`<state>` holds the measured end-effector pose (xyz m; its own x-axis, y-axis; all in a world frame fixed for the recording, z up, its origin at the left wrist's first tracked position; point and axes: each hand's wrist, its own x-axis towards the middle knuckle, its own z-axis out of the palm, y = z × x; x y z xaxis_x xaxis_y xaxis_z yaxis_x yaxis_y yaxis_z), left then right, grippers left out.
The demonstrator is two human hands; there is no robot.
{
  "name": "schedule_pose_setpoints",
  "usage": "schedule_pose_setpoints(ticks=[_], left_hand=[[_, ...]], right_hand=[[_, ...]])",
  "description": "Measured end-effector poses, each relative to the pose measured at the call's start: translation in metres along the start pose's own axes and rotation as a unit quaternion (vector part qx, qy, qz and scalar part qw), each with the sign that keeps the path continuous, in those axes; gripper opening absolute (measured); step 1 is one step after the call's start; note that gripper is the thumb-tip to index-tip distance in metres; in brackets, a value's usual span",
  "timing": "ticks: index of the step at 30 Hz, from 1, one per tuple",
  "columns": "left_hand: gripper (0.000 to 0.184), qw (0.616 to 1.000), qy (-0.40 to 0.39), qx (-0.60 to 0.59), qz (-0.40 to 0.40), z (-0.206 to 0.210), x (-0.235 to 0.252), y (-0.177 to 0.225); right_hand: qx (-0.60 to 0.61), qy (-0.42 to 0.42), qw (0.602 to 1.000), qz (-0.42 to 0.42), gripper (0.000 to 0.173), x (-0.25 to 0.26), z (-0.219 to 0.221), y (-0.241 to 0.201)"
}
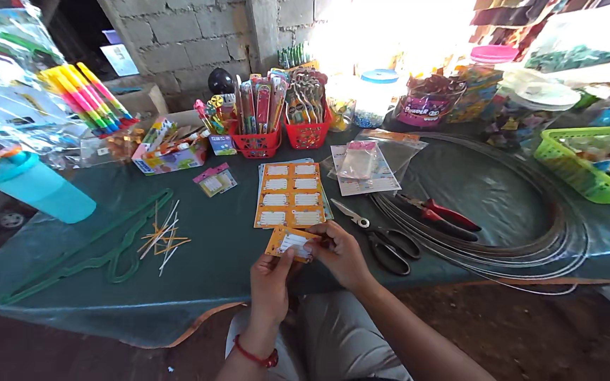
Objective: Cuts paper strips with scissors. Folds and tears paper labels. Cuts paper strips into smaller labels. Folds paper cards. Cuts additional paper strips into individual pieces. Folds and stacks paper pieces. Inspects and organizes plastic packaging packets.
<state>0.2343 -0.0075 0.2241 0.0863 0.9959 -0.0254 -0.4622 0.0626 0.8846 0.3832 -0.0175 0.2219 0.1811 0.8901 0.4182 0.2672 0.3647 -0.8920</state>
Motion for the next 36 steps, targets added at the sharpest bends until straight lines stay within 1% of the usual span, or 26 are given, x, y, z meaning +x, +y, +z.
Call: schedule_pose_setpoints(ticks=[3, 7, 11, 15, 19, 21, 22, 24, 26, 28, 29, 32, 36], left_hand=[[0.012, 1.0, -0.002, 0.003, -0.002, -0.001, -0.003, 0.0], [0.014, 1.0, -0.005, -0.003, -0.03, 0.001, -0.008, 0.004], [0.015, 0.999, 0.0, -0.011, -0.032, 0.002, -0.011, 0.003], [0.012, 1.0, 0.007, -0.014, -0.028, 0.003, -0.011, 0.001], [0.013, 0.999, 0.007, -0.024, -0.021, 0.002, -0.01, 0.0], [0.014, 0.999, 0.004, -0.026, -0.019, 0.002, -0.01, 0.0], [0.014, 0.999, 0.002, -0.029, -0.018, 0.002, -0.01, 0.0], [0.014, 0.999, -0.003, -0.035, -0.02, 0.001, -0.012, 0.001], [0.013, 0.999, -0.003, -0.037, -0.023, 0.003, -0.013, 0.002], [0.013, 0.999, -0.003, -0.034, -0.02, 0.005, -0.013, 0.002], [0.013, 0.999, -0.002, -0.035, -0.016, 0.005, -0.013, 0.001], [0.012, 0.999, 0.004, -0.039, -0.013, 0.008, -0.014, 0.001], [0.012, 0.999, -0.004, -0.044, -0.013, 0.007, -0.015, -0.001]], right_hand=[[0.023, 0.011, 1.0, -0.017, 0.021, -0.003, -0.003, 0.002], [0.031, 0.011, 0.999, -0.003, 0.021, -0.002, -0.01, 0.0], [0.031, 0.011, 0.999, -0.008, 0.018, -0.001, -0.014, -0.001], [0.036, 0.055, 0.997, -0.045, 0.012, 0.0, -0.02, -0.002], [0.058, 0.095, 0.992, -0.057, 0.008, 0.004, -0.029, -0.008], [0.04, 0.123, 0.989, -0.077, 0.014, 0.005, -0.031, -0.008], [0.011, 0.136, 0.986, -0.097, 0.018, 0.005, -0.033, -0.006], [-0.075, 0.149, 0.974, -0.151, 0.018, 0.007, -0.034, -0.002], [-0.131, 0.105, 0.971, -0.171, 0.022, 0.006, -0.033, -0.001], [-0.116, 0.037, 0.981, -0.154, 0.025, 0.001, -0.027, -0.004], [-0.098, 0.019, 0.985, -0.143, 0.026, -0.002, -0.023, -0.005], [-0.063, 0.019, 0.99, -0.127, 0.032, -0.007, -0.012, -0.003], [-0.068, 0.023, 0.992, -0.105, 0.026, -0.007, -0.009, -0.005]])
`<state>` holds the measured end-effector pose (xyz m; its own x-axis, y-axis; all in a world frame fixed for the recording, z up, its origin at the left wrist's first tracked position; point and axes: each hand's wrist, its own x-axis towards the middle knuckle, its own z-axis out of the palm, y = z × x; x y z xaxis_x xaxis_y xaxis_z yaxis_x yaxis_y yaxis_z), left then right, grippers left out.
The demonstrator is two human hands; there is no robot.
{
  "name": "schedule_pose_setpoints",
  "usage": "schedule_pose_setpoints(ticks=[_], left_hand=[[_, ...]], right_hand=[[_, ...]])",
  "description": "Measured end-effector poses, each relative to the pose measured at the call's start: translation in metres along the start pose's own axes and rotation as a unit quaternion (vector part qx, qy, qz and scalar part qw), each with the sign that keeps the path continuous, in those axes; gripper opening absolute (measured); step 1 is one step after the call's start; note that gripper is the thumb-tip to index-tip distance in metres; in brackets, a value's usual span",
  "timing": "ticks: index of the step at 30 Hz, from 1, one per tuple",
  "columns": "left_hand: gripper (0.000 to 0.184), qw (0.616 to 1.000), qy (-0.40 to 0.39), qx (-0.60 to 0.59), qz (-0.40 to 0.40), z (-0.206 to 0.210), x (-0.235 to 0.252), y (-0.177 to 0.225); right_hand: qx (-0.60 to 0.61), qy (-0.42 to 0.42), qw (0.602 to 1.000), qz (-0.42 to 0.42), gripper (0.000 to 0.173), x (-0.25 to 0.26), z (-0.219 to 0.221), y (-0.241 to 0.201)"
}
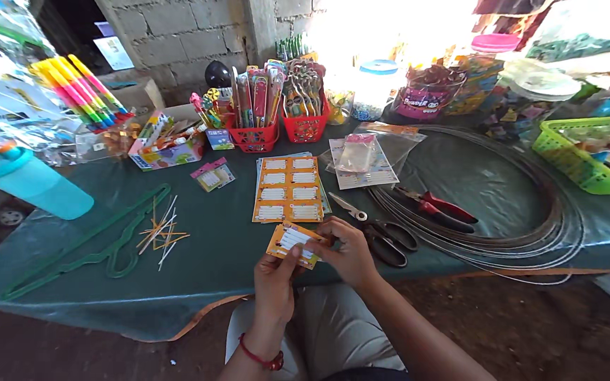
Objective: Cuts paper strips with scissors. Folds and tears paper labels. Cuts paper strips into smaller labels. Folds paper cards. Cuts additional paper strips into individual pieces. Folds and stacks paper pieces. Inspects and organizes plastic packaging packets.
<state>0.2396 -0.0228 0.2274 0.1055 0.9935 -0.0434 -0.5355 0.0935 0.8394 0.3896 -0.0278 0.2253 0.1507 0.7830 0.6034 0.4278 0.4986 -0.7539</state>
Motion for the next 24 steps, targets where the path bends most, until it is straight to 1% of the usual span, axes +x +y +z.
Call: schedule_pose_setpoints(ticks=[3, 10, 13, 16, 19, 22, 24], left_hand=[[0.014, 1.0, 0.002, 0.0, -0.001, 0.001, -0.001, 0.0], [0.016, 1.0, -0.008, 0.0, 0.003, -0.001, -0.004, -0.001], [0.016, 1.0, -0.005, -0.001, 0.0, 0.0, -0.004, -0.001], [0.016, 1.0, -0.005, -0.001, -0.005, -0.001, -0.005, -0.001], [0.016, 1.0, -0.003, -0.001, -0.006, -0.002, -0.005, -0.001], [0.015, 1.0, -0.006, -0.002, -0.004, -0.002, -0.005, -0.001], [0.014, 1.0, -0.005, 0.002, -0.005, 0.0, -0.005, -0.001]], right_hand=[[-0.009, 0.01, 1.0, 0.001, 0.023, 0.001, -0.001, -0.001], [-0.021, 0.019, 1.0, -0.005, 0.025, 0.002, -0.005, 0.004], [-0.007, 0.023, 1.0, 0.004, 0.024, 0.004, -0.007, 0.003], [0.021, 0.051, 0.998, 0.018, 0.021, 0.006, -0.011, 0.002], [0.027, 0.099, 0.994, 0.022, 0.019, 0.011, -0.019, 0.003], [0.003, 0.131, 0.991, 0.011, 0.021, 0.014, -0.025, 0.006], [-0.039, 0.127, 0.991, -0.024, 0.021, 0.013, -0.025, 0.01]])
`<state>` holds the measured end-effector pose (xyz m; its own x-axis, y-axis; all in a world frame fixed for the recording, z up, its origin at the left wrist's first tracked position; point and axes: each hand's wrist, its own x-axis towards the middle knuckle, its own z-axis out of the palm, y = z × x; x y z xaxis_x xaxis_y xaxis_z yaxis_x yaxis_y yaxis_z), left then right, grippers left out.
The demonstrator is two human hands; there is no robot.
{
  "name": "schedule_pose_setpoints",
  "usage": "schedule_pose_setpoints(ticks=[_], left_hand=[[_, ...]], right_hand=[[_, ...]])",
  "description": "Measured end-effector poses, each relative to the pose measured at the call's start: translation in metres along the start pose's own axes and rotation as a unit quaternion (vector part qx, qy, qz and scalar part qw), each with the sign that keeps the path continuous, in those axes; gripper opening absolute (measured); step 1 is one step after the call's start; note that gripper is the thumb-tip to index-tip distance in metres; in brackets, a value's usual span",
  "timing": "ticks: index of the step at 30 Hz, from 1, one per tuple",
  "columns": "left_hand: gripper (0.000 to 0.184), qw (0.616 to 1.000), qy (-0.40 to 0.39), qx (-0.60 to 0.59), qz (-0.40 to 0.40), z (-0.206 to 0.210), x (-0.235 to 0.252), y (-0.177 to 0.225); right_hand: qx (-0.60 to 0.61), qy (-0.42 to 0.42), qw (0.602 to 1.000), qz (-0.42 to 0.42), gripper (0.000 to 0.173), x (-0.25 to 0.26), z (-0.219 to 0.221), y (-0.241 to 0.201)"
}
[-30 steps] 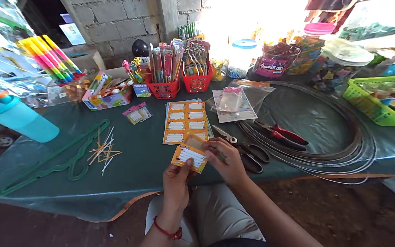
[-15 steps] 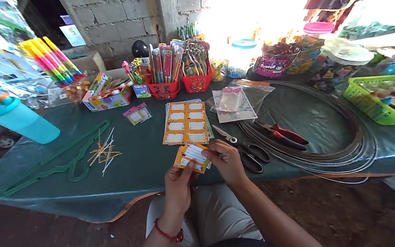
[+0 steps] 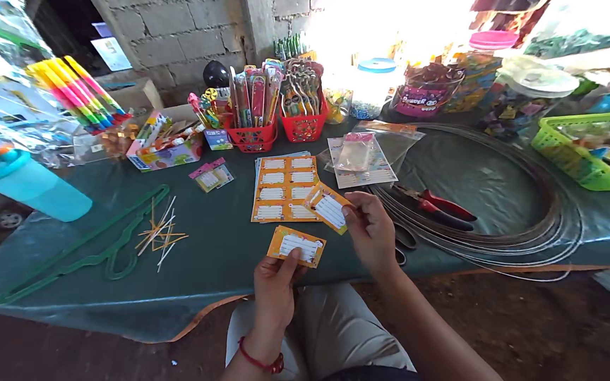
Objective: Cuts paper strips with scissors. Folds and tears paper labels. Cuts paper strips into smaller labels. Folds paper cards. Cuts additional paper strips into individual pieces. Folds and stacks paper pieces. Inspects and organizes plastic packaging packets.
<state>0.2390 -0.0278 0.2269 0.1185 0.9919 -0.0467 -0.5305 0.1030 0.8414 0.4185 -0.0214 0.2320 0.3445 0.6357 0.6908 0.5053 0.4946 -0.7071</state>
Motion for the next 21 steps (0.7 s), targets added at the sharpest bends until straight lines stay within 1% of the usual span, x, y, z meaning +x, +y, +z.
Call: schedule_pose_setpoints(ticks=[2, 3, 5, 7, 8, 10, 13, 15, 21], left_hand=[[0.014, 1.0, 0.002, 0.006, -0.001, 0.001, 0.0, 0.0], [0.013, 1.0, 0.004, 0.007, 0.0, 0.001, 0.001, 0.0], [0.012, 1.0, 0.004, 0.008, 0.005, 0.001, 0.002, -0.001], [0.011, 1.0, 0.001, 0.005, 0.015, 0.001, 0.003, -0.002], [0.011, 1.0, 0.0, 0.005, 0.019, 0.0, 0.003, -0.003], [0.011, 1.0, 0.0, 0.007, 0.025, -0.001, 0.003, -0.003], [0.012, 1.0, -0.002, 0.005, 0.023, -0.001, 0.002, -0.002], [0.013, 1.0, -0.01, 0.004, 0.021, -0.003, 0.001, -0.003], [0.014, 1.0, -0.015, 0.008, 0.023, -0.005, 0.002, -0.003]], right_hand=[[-0.032, -0.029, 0.998, -0.042, 0.021, -0.003, 0.001, 0.0], [-0.035, -0.056, 0.996, -0.052, 0.025, -0.005, 0.002, -0.002], [-0.01, -0.106, 0.993, -0.051, 0.027, -0.01, 0.005, -0.008], [0.025, -0.133, 0.99, -0.038, 0.022, -0.016, 0.009, -0.012], [0.034, -0.134, 0.99, -0.029, 0.021, -0.018, 0.011, -0.014], [0.037, -0.125, 0.991, -0.006, 0.027, -0.02, 0.015, -0.017], [0.028, -0.133, 0.99, 0.034, 0.022, -0.017, 0.013, -0.021], [0.037, -0.143, 0.988, 0.05, 0.021, -0.014, 0.011, -0.019], [0.021, -0.154, 0.987, 0.034, 0.029, -0.011, 0.006, -0.014]])
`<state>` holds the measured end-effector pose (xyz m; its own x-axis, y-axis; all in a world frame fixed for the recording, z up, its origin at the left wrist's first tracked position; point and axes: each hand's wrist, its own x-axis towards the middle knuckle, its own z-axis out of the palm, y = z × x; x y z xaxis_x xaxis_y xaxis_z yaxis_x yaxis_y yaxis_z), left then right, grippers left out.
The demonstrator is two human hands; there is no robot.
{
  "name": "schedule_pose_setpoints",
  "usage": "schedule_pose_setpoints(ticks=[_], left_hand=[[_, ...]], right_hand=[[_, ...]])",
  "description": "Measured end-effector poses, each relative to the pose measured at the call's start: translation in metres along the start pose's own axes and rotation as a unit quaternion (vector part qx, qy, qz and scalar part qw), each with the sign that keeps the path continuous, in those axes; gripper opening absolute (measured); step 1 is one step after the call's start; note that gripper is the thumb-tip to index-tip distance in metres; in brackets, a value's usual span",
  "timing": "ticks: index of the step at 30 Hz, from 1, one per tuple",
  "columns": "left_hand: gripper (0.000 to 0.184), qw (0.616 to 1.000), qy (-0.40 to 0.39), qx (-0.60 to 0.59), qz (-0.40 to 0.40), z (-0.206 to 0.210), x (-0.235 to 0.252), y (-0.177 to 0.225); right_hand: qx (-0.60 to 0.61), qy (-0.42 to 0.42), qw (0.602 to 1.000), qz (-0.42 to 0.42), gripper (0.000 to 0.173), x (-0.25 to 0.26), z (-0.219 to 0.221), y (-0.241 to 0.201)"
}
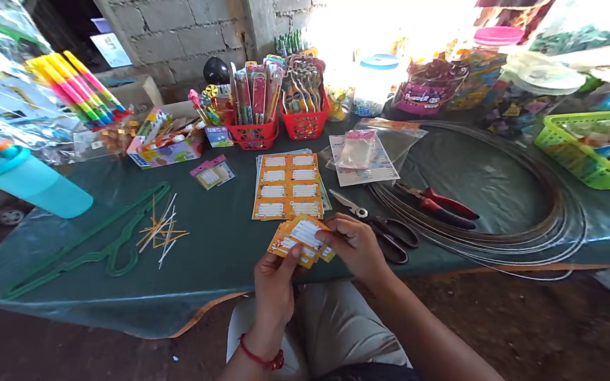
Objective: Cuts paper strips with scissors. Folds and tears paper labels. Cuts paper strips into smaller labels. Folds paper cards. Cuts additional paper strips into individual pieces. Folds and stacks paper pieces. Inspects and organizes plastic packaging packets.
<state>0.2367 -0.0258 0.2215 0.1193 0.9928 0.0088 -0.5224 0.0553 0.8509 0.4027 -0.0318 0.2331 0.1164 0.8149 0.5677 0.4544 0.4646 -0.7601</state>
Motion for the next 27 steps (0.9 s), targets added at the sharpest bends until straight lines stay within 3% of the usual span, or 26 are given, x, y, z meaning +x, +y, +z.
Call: schedule_pose_setpoints(ticks=[3, 6, 9, 15, 20, 27], left_hand=[[0.014, 1.0, 0.004, 0.003, -0.002, 0.001, 0.001, 0.0], [0.013, 1.0, 0.001, -0.003, 0.0, 0.0, 0.001, 0.0], [0.011, 1.0, -0.002, 0.0, 0.01, 0.0, 0.001, -0.001], [0.012, 1.0, 0.0, 0.01, 0.016, 0.003, 0.003, -0.002], [0.013, 1.0, -0.013, 0.025, -0.004, 0.0, 0.0, 0.001], [0.016, 0.999, -0.014, 0.034, -0.017, -0.002, -0.002, 0.004]], right_hand=[[0.009, 0.03, 1.0, -0.003, 0.026, 0.003, -0.004, 0.001], [0.051, 0.114, 0.992, 0.011, 0.016, 0.007, -0.011, 0.001], [0.019, 0.15, 0.988, -0.029, 0.024, 0.01, -0.015, 0.008], [-0.014, 0.018, 0.999, -0.048, 0.025, -0.002, -0.003, -0.002], [-0.021, 0.002, 1.0, -0.004, 0.02, -0.003, -0.001, -0.006], [-0.03, 0.018, 0.999, -0.012, 0.021, 0.0, -0.008, -0.002]])
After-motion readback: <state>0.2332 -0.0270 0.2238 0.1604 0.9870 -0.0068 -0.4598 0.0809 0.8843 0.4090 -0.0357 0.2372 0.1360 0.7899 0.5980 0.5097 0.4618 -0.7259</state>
